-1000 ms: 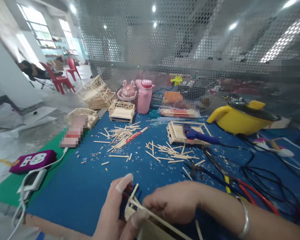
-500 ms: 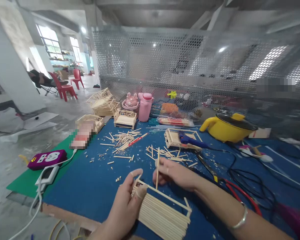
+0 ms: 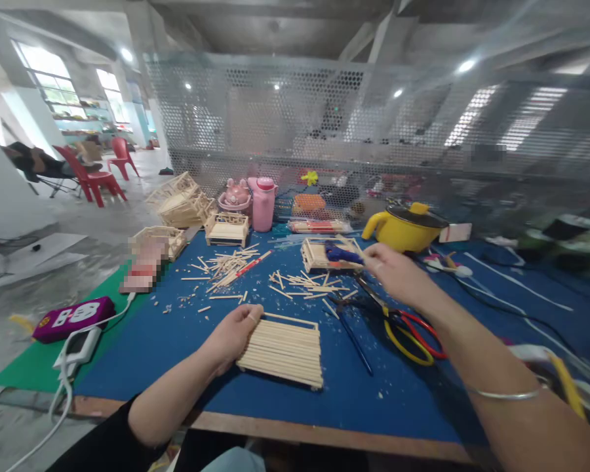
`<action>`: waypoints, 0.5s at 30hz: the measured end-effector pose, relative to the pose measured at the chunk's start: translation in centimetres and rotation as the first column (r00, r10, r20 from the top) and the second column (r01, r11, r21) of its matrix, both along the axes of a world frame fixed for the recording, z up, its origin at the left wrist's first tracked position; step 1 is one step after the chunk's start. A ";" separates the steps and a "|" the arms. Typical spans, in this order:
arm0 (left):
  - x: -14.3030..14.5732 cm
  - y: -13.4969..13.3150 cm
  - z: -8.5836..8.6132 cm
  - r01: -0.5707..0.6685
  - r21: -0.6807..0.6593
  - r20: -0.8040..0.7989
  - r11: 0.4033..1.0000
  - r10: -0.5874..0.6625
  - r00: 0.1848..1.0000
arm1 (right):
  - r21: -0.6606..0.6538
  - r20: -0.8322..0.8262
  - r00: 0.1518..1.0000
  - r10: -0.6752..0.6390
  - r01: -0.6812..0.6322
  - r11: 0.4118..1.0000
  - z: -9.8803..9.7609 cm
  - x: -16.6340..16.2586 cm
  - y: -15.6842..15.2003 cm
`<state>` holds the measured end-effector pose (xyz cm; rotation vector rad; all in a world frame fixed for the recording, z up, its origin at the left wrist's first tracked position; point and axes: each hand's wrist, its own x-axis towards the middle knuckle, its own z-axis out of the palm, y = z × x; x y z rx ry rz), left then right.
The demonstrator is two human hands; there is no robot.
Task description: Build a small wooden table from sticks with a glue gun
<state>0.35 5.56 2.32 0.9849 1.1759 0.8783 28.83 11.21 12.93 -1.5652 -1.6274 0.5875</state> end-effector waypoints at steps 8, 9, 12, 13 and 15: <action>-0.8 1.1 2.0 0.013 0.134 -0.276 0.991 0.024 0.961 | -0.082 0.258 0.911 0.322 -0.312 0.947 -4.9 -3.4 -4.4; -0.9 0.8 2.4 -0.017 0.229 -0.370 0.973 0.103 0.923 | -0.074 0.250 0.917 0.310 -0.301 0.951 -5.0 -3.8 -4.8; -0.3 -1.0 3.6 0.020 0.548 -0.535 0.836 0.332 0.777 | -0.031 0.189 0.910 0.368 -0.369 0.929 -4.7 -5.5 -6.7; 0.2 -1.8 3.9 0.042 0.567 -0.489 0.822 0.296 0.821 | -0.017 0.177 0.893 0.414 -0.418 0.908 -4.6 -6.2 -7.5; 1.6 -3.4 4.2 0.044 0.502 -0.299 0.864 0.125 0.946 | 0.001 0.185 0.836 0.517 -0.526 0.850 -4.5 -7.6 -9.1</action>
